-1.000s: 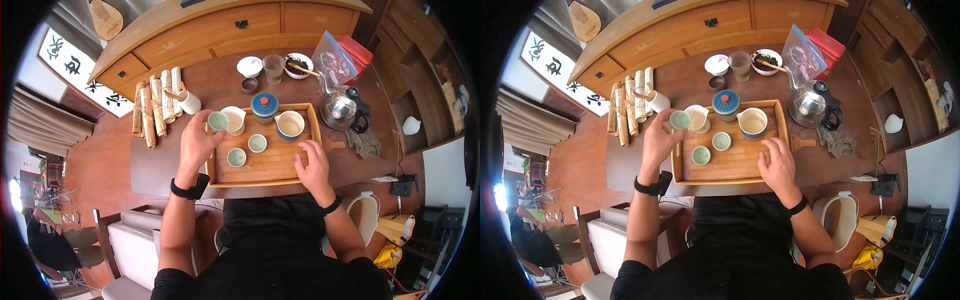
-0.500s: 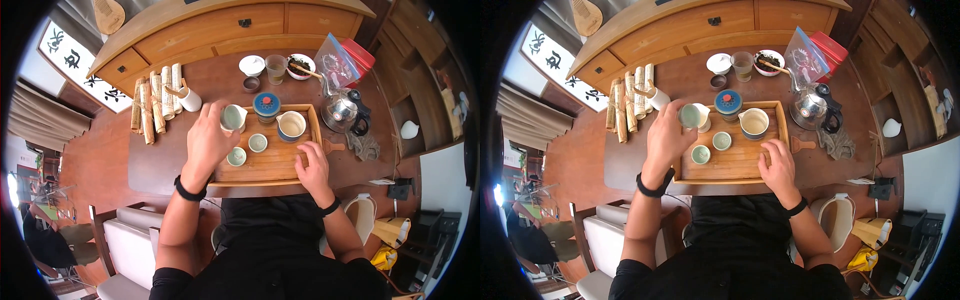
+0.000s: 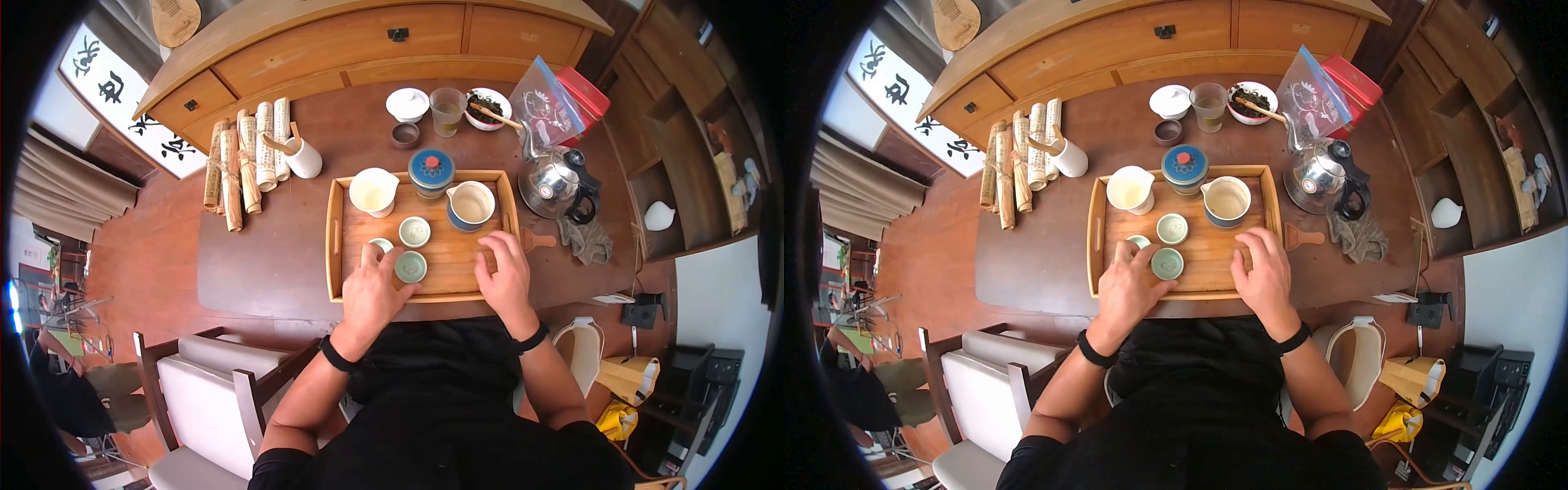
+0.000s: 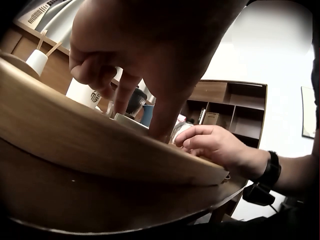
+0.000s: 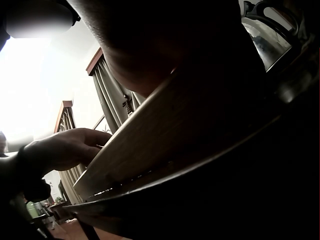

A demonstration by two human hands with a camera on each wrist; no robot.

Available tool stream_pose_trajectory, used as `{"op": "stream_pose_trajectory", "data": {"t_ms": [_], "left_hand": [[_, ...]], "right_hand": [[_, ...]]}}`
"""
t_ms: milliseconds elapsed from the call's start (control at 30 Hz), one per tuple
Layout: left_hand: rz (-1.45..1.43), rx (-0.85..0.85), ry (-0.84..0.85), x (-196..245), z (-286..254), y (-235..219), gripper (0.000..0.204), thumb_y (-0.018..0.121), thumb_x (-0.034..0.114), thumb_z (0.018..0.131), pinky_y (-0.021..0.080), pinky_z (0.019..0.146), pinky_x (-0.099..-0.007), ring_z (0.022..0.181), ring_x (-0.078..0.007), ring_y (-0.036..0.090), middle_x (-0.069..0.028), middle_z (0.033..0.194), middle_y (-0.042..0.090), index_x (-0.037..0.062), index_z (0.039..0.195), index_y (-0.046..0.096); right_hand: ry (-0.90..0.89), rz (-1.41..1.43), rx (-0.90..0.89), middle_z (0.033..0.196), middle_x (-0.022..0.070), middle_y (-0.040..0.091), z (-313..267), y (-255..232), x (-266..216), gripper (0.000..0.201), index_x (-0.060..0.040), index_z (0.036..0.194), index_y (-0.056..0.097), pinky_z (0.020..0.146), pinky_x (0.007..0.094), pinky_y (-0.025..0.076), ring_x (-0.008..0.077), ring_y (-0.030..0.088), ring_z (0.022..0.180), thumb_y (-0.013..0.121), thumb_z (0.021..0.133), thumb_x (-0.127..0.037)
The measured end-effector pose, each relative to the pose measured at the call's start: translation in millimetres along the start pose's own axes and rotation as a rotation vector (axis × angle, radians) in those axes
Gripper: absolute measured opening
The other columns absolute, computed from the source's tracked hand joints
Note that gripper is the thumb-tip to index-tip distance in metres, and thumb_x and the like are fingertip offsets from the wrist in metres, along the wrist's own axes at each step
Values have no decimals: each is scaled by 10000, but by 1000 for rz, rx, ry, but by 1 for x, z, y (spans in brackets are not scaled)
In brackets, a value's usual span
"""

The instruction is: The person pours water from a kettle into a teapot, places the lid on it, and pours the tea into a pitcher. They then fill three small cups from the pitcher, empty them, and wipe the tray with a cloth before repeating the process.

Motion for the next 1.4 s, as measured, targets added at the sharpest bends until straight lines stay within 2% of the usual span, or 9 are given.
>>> {"op": "stream_pose_trajectory", "data": {"t_ms": [267,367,433,567,700,867,933,1067,1400], "left_hand": [[136,129,58,18,47,4,669,974,502,814,655,728,-454,899,-348,803,-158,1189,699,15,1206,735],[159,86,-8,14,61,24,631,980,420,805,653,737,-481,902,-388,805,-161,1271,735,44,1262,762],[149,85,-5,15,61,25,606,971,408,814,654,746,-484,897,-389,808,-163,1229,759,48,1258,768],[57,93,-37,19,53,6,580,963,403,819,658,777,-496,897,-389,819,-171,1068,830,66,1254,781],[-39,101,-65,17,46,-41,607,945,385,837,658,798,-521,929,-411,817,-186,1032,837,83,1322,738],[-30,135,-55,-12,70,-84,593,932,340,833,646,888,-520,1027,-437,798,-186,1134,826,69,1324,738],[0,177,37,-22,87,-88,597,918,328,827,633,949,-507,1111,-415,780,-177,1216,803,71,1337,741],[25,95,-40,-20,111,-88,559,891,234,815,614,1000,-493,1150,-399,753,-183,1240,758,61,1329,760],[211,72,198,-5,124,-73,584,848,123,801,634,948,-491,1133,-406,742,-156,1266,666,78,1371,732]], "right_hand": [[15,5,14,1243,142,708,-1,1,0,274,-42,1188,737,970,477,596,394,712,1134,800,922,-55],[8,2,21,1238,141,707,0,-2,-1,267,-44,1183,736,967,479,596,394,711,1129,799,924,-55],[7,6,23,1235,140,706,0,-3,-1,263,-45,1180,736,965,480,597,393,711,1127,798,924,-52],[2,24,24,1227,141,703,0,-2,-2,258,-45,1175,736,961,482,598,394,712,1123,798,925,-45],[4,22,22,1226,147,703,0,-2,-1,256,-46,1171,738,962,485,598,397,713,1123,798,922,-42],[-4,24,28,1232,150,707,-1,-2,-1,252,-45,1165,743,967,485,597,399,713,1130,800,920,-42],[-6,23,30,1235,150,708,0,-2,-1,251,-45,1165,745,969,486,597,400,713,1132,800,920,-43],[10,25,20,1237,148,708,-1,-2,0,247,-43,1165,746,969,485,597,400,713,1131,796,923,-49],[-3,21,9,1234,145,708,-1,-1,0,241,-37,1156,746,971,478,598,394,713,1130,797,920,-46]]}}
Point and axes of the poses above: each hand's wrist, its own z-axis towards the middle knuckle, its own y-axis out of the palm, x = y × z, the point moved 3 cm from there along z, towards the middle knuckle
